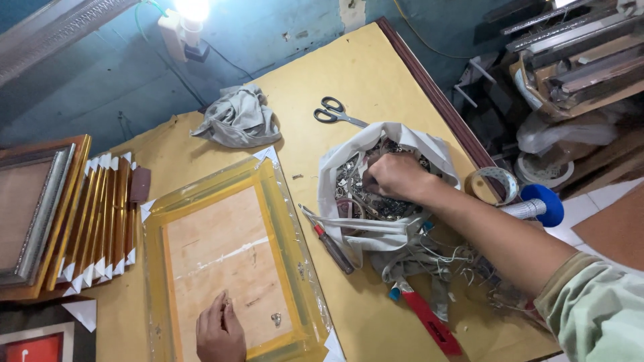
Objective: The person is finishing the assembly of a picture frame by inserting and securing metal clips into the back of the frame to hold the artwork and backing in place.
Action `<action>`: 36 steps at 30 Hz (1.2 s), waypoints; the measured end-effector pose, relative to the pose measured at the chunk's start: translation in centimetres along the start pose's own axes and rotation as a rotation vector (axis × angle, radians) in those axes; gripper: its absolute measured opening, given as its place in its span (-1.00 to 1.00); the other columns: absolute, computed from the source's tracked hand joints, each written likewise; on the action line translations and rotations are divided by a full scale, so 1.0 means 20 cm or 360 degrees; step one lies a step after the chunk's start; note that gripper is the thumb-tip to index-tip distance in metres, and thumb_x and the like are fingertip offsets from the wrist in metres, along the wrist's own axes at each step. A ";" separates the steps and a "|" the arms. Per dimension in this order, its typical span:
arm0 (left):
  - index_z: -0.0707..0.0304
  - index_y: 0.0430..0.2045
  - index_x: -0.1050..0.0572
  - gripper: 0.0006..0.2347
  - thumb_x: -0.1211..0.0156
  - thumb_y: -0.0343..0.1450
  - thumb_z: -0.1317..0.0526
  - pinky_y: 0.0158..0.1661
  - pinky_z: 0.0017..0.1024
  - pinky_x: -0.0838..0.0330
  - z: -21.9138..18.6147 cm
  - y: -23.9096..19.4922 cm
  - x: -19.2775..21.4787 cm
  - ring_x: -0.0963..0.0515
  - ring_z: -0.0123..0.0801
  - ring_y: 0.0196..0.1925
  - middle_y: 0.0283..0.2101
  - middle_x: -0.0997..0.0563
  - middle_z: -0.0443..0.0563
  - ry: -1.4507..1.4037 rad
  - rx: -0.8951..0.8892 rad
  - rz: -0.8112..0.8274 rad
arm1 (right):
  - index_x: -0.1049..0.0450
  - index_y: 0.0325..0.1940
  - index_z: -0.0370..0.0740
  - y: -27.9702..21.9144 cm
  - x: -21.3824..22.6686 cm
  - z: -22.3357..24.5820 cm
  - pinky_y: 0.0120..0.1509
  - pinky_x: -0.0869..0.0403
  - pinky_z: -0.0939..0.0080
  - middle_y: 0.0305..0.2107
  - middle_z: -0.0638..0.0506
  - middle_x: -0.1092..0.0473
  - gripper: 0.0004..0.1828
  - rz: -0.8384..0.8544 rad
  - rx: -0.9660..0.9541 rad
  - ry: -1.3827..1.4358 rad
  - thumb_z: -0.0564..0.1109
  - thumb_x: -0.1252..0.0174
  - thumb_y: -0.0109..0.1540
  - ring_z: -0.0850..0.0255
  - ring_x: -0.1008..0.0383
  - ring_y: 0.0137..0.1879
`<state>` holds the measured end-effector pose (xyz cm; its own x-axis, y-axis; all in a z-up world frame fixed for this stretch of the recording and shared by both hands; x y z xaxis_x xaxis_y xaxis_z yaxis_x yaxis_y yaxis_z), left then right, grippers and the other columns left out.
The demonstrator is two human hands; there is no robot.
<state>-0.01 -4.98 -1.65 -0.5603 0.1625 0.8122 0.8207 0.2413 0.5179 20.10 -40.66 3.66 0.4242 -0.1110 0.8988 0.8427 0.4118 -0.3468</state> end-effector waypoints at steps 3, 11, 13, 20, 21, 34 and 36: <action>0.16 -0.35 -0.52 -0.89 -0.13 0.32 0.34 -0.35 -0.50 -0.36 0.00 0.00 0.00 -0.46 -0.37 -0.38 -0.38 -0.54 -0.11 0.0041 0.0090 -0.0012 | -0.50 -0.40 0.05 0.02 -0.02 -0.01 -0.38 -0.44 0.14 -0.48 0.05 -0.43 -0.89 -0.0087 0.0004 -0.0057 -0.01 -0.06 0.09 0.18 -0.45 -0.38; 0.10 -0.39 -0.53 -0.90 -0.15 0.32 0.36 -0.33 -0.51 -0.39 -0.04 0.02 0.03 -0.48 -0.35 -0.31 -0.36 -0.50 -0.07 -0.0052 0.0060 0.0027 | -0.40 -0.41 -0.13 -0.04 0.05 -0.01 -0.25 -0.31 0.21 -0.40 0.02 -0.38 -0.79 -0.0007 -0.0215 0.0406 0.04 0.00 0.09 0.18 -0.37 -0.31; 0.09 -0.38 -0.53 -0.88 -0.15 0.31 0.38 -0.29 -0.51 -0.41 -0.04 0.02 0.03 -0.49 -0.34 -0.28 -0.33 -0.50 -0.06 -0.0096 0.0046 0.0059 | -0.40 -0.35 -0.18 -0.07 0.09 -0.01 -0.22 -0.28 0.18 -0.30 -0.01 -0.36 -0.76 -0.0094 -0.0192 0.0612 0.01 0.04 0.08 0.12 -0.36 -0.26; 0.16 -0.33 -0.51 -0.87 -0.15 0.30 0.31 -0.31 -0.51 -0.37 0.07 0.00 -0.03 -0.48 -0.40 -0.40 -0.35 -0.52 -0.10 -0.0210 0.0207 0.0045 | -0.25 -0.47 -0.12 -0.14 0.12 -0.02 -0.35 -0.21 0.25 -0.51 0.04 -0.33 -0.83 -0.0057 -0.0503 0.0818 -0.01 0.00 -0.01 0.24 -0.28 -0.39; 0.13 -0.28 -0.51 -0.82 -0.17 0.28 0.27 -0.30 -0.50 -0.36 0.10 -0.02 -0.05 -0.48 -0.41 -0.42 -0.36 -0.53 -0.12 -0.0238 0.0305 0.0043 | -0.25 -0.46 -0.12 -0.15 0.11 -0.02 -0.34 -0.21 0.23 -0.53 0.02 -0.34 -0.82 -0.0061 -0.0528 0.0776 -0.01 -0.01 -0.03 0.21 -0.30 -0.39; 0.19 -0.45 -0.51 -0.91 -0.13 0.27 0.23 -0.30 -0.56 -0.34 0.14 0.00 0.06 -0.47 -0.50 -0.43 -0.43 -0.56 -0.12 -0.0858 0.0614 0.0233 | -0.52 -0.23 -0.26 -0.47 0.07 0.52 -0.51 -0.19 0.40 -0.67 0.07 -0.31 -0.76 -0.0312 -0.0461 0.1605 -0.09 -0.09 0.11 0.36 -0.17 -0.62; 0.15 -0.42 -0.51 -0.90 -0.08 0.28 0.24 -0.39 -0.54 -0.33 0.11 0.04 0.10 -0.40 -0.52 -0.49 -0.43 -0.56 -0.18 -0.0899 0.0663 0.0371 | -0.48 -0.13 -0.18 -0.48 0.08 0.74 -0.40 -0.39 0.49 -0.33 -0.04 -0.48 -0.73 -0.0112 -0.0557 0.1594 -0.11 -0.09 0.11 0.30 -0.41 -0.43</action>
<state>-0.65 -2.29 -0.29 -0.4410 0.6945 0.5685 0.8780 0.4653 0.1126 7.72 -31.36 12.48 0.3161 -0.8840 0.3443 0.8569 0.1103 -0.5036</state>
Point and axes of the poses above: each hand's wrist, its own y-axis towards the middle knuckle, its own x-axis out of the back of the hand, z = x × y, the point moved 2 cm from there along y, towards the middle knuckle
